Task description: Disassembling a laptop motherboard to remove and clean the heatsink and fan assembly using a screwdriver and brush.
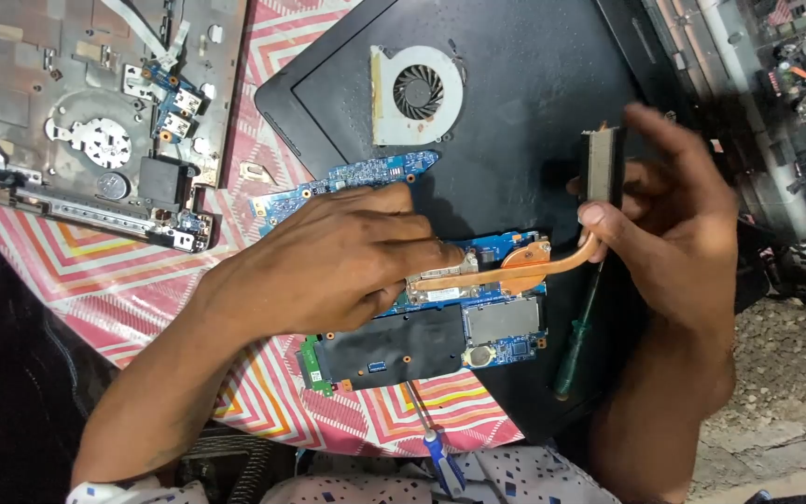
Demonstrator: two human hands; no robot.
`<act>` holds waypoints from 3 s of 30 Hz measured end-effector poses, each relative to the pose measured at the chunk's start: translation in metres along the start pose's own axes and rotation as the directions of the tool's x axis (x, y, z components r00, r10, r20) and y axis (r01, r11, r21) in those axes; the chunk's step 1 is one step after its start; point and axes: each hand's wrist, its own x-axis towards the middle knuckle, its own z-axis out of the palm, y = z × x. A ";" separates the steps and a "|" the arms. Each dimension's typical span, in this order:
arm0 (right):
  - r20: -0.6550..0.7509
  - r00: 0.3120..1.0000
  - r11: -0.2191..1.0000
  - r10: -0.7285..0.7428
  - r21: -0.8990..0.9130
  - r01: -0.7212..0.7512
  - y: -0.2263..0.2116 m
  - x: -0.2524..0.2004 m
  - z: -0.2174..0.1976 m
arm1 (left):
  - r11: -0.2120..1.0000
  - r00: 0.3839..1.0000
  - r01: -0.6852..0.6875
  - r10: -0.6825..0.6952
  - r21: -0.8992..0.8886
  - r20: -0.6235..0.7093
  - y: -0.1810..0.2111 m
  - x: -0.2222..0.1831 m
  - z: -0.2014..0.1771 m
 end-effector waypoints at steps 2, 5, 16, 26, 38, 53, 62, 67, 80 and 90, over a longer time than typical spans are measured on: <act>0.021 1.000 0.999 -0.011 -0.043 0.012 -0.004 0.000 0.001 | 1.000 1.000 0.007 -0.006 -0.010 0.024 0.000 0.000 -0.001; 0.039 0.999 0.996 -0.019 -0.086 0.023 -0.009 0.000 0.004 | 1.000 0.998 0.016 -0.016 0.005 0.054 -0.001 -0.002 0.000; 0.029 0.999 0.980 -0.021 -0.198 0.027 -0.003 0.002 0.004 | 0.999 0.999 0.013 -0.014 0.034 0.041 -0.002 0.000 0.003; 0.035 0.995 0.967 -0.089 -0.236 0.094 0.002 0.002 0.003 | 0.994 0.986 0.077 -0.087 0.073 0.142 0.003 0.003 0.005; -0.013 0.983 0.909 -0.182 -0.382 0.164 0.005 0.001 0.003 | 0.996 0.999 0.040 -0.042 0.077 0.022 0.007 0.004 0.005; -0.177 0.938 0.952 -0.299 -0.125 0.280 0.015 -0.002 -0.007 | 0.974 0.889 -0.074 -0.033 -0.214 -0.457 -0.002 0.001 -0.017; -0.177 0.934 0.950 -0.309 -0.099 0.296 0.016 0.000 -0.006 | 0.970 0.906 -0.062 -0.044 -0.236 -0.420 -0.003 0.000 -0.012; -0.152 0.935 0.941 -0.319 -0.166 0.294 0.017 0.001 -0.008 | 0.970 0.906 -0.064 -0.042 -0.234 -0.421 -0.006 -0.001 -0.011; -0.190 0.937 0.955 -0.292 -0.111 0.275 0.018 0.001 -0.007 | 0.970 0.909 -0.075 -0.029 -0.231 -0.415 -0.008 -0.002 -0.008; -0.170 0.941 0.952 -0.293 -0.144 0.270 0.014 0.000 -0.007 | 0.970 0.911 -0.070 -0.032 -0.232 -0.411 -0.010 -0.003 -0.007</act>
